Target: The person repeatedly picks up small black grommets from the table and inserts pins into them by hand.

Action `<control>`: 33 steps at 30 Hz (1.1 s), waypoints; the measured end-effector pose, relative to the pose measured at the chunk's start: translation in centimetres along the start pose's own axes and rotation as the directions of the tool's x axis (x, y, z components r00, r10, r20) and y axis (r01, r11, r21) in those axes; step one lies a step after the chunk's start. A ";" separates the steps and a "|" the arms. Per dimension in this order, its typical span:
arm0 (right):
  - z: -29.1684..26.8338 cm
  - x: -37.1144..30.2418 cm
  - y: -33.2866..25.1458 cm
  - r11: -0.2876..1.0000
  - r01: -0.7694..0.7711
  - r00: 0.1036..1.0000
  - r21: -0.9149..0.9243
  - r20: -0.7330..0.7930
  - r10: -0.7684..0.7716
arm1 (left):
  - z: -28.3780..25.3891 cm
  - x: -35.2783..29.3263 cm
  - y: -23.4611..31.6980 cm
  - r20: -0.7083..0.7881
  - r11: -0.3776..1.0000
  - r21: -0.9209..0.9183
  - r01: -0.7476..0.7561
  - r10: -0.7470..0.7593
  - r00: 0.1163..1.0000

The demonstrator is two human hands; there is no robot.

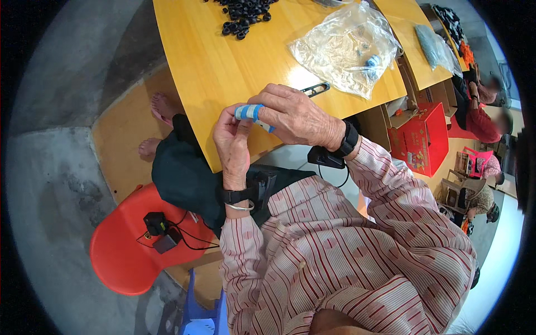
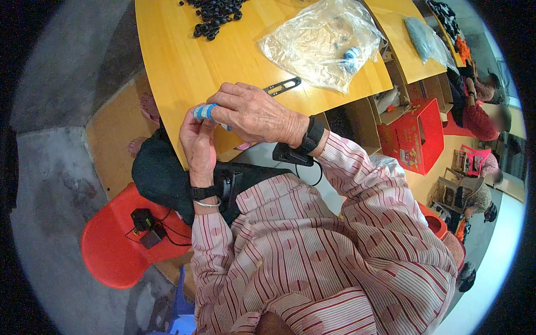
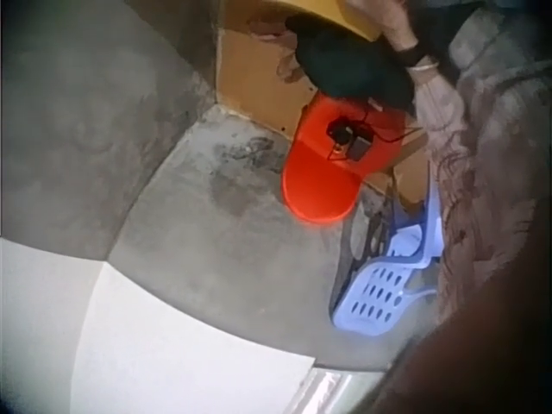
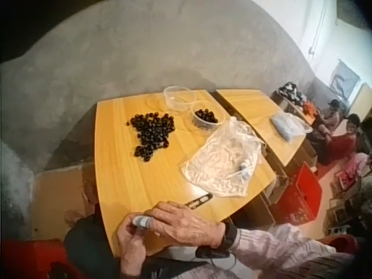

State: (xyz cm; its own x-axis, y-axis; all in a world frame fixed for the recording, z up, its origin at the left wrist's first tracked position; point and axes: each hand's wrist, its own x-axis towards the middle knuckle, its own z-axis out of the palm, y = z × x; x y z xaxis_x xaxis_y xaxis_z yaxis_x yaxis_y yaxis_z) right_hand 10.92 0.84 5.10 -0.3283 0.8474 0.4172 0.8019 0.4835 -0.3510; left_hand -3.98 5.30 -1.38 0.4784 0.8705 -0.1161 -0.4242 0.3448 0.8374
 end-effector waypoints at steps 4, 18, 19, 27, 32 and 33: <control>0.4 0.2 0.0 0.998 0.003 0.999 0.057 -0.035 -0.001 | 0.0 -0.1 0.1 -0.017 1.000 0.010 -0.010 0.010 1.000; -0.8 0.4 1.8 0.972 -0.164 0.969 0.169 -0.158 0.191 | -0.3 0.0 -0.3 -0.001 0.993 0.050 -0.103 0.103 0.995; -0.7 0.1 1.9 0.967 -0.174 0.968 0.187 -0.150 0.203 | -0.3 0.0 -0.3 -0.005 0.994 0.050 -0.100 0.100 0.995; -0.5 -0.6 1.1 0.934 -0.175 0.964 0.311 -0.138 0.227 | -0.2 -0.2 -0.5 -0.011 0.998 0.032 -0.061 0.062 0.998; -0.1 -0.6 0.9 0.977 -0.045 0.994 0.209 -0.093 0.065 | -1.0 -0.3 -1.1 0.034 0.996 0.029 -0.083 0.082 0.996; 0.0 -0.7 0.8 0.982 -0.031 0.997 0.188 -0.068 0.044 | -1.1 -0.3 -1.2 0.046 0.996 0.016 -0.089 0.089 0.995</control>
State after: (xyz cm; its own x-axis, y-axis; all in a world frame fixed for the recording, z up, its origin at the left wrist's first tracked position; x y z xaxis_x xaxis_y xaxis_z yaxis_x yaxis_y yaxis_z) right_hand 11.76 0.66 4.57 -0.2582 0.8510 0.4572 0.7037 0.4900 -0.5146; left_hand -4.45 5.03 -2.94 0.4735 0.8806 -0.0169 -0.4529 0.2599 0.8528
